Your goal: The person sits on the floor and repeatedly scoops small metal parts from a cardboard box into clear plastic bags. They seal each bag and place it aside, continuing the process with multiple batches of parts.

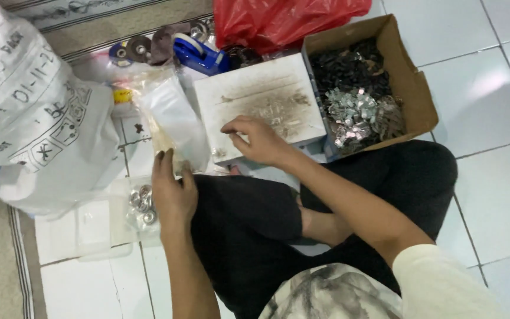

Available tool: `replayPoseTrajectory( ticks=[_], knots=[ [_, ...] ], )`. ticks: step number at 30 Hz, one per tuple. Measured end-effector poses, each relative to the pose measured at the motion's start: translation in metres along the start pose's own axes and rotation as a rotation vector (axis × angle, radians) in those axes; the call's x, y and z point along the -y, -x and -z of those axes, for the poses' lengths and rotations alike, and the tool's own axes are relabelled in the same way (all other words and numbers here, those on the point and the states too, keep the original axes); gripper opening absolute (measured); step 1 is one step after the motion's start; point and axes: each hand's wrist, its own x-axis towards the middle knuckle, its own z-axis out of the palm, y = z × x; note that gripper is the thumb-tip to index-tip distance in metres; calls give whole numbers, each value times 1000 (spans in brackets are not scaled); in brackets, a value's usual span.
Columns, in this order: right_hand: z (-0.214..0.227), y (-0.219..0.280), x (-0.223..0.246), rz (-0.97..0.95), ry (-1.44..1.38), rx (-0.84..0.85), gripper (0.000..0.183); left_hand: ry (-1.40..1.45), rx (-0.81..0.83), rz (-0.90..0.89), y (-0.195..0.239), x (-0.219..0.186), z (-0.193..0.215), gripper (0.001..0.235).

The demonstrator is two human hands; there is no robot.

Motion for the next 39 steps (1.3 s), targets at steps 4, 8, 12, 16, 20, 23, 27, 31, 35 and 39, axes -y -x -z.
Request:
replayPoseTrajectory(
  ticks=[4,8,12,16,20,23,27,31,35,39],
  knots=[
    [107,54,-18,-183,107,-43,24,60,289,-96,-11,-76,-57,48],
    [193,108,-70,-430,344,-132,28,-36,504,-301,-17,-111,-131,39],
    [236,175,-164,-746,499,-195,36,26,541,-487,-17,-136,-194,31],
    [227,193,-193,-848,419,-109,35,128,458,-703,-1,-160,-241,25],
    [214,186,-208,-997,482,171,31,61,457,-824,24,-172,-270,18],
    [225,185,-217,-1124,465,169,31,54,531,-764,28,-176,-267,24],
    [258,171,-192,-1194,471,-289,25,79,609,-693,21,-188,-260,26],
    [253,184,-201,-1244,450,-254,32,86,629,-692,19,-184,-268,21],
    [257,159,-168,-1311,427,-124,62,88,647,-684,22,-182,-270,21],
    [254,139,-141,-1325,516,-83,58,76,644,-686,21,-184,-265,20]
  ],
)
